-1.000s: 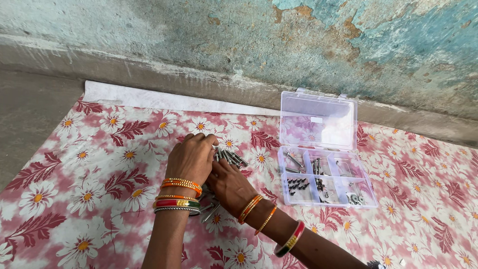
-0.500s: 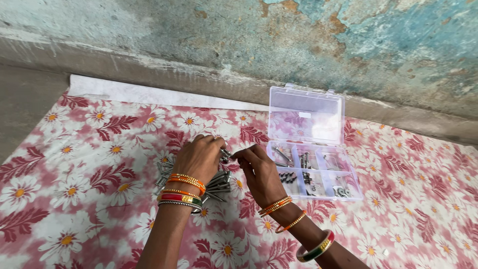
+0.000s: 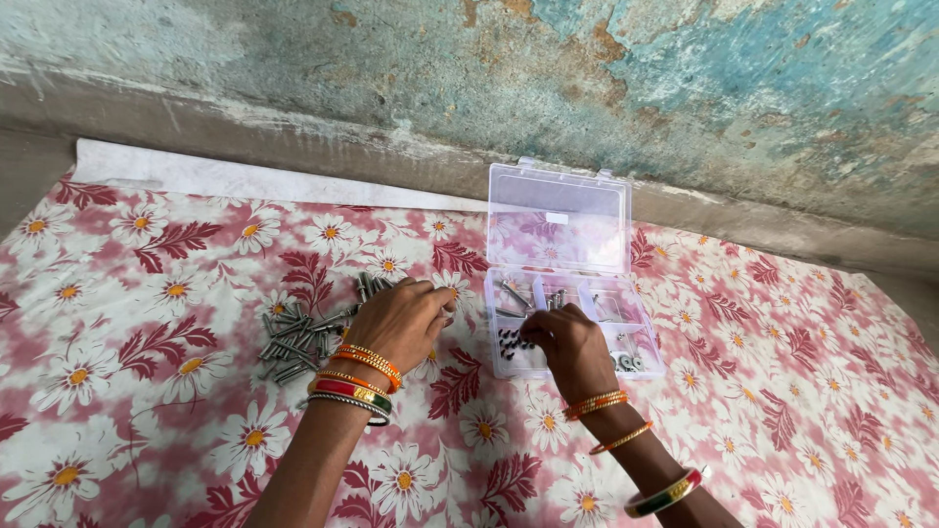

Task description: The person sorts a pile of metal screws and bolts on a floral-patterned cloth, picking them up by hand and placing them into compartments of a clear plastic organizer box.

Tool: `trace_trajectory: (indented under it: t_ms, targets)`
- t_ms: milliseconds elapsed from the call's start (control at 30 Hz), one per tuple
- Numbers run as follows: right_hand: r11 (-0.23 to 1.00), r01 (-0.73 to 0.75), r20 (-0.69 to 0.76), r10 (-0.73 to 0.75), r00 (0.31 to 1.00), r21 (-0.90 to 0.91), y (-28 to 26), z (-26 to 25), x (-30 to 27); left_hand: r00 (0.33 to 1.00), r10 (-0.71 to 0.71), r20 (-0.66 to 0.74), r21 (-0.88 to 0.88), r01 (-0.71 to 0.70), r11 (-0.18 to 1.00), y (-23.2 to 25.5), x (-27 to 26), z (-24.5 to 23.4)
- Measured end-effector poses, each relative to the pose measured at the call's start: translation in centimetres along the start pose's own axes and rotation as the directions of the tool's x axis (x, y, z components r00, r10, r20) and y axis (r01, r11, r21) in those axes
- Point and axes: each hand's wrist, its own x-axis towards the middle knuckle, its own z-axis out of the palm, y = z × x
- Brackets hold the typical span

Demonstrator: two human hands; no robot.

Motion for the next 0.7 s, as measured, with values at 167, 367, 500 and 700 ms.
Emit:
trace_trajectory:
  t_ms: [167,367,500,700]
  targets:
    - [0.995,0.058,0.026,-0.056,0.998,-0.086,1.2,0.8,-1.4,0.997,-0.061,0.053,0.03,0.06,0.998,-0.5,0.0,-0.1]
    - [0.985,0.125,0.038,-0.121,0.992,-0.121,1.4,1.8,-1.5,0.996,-0.081,0.045,0.043,0.079,0.996,-0.7,0.0,-0.3]
    - [0.983,0.126,0.035,-0.122,0.992,-0.137,0.9,1.4,-1.4,0.99,-0.123,0.063,0.03,0.122,0.992,-1.2,0.0,-0.8]
    - [0.978,0.188,-0.097,-0.197,0.976,-0.09,-2.2,0.0,0.5,0.984,-0.149,-0.099,0.001,0.15,0.989,-2.9,-0.6,-2.9]
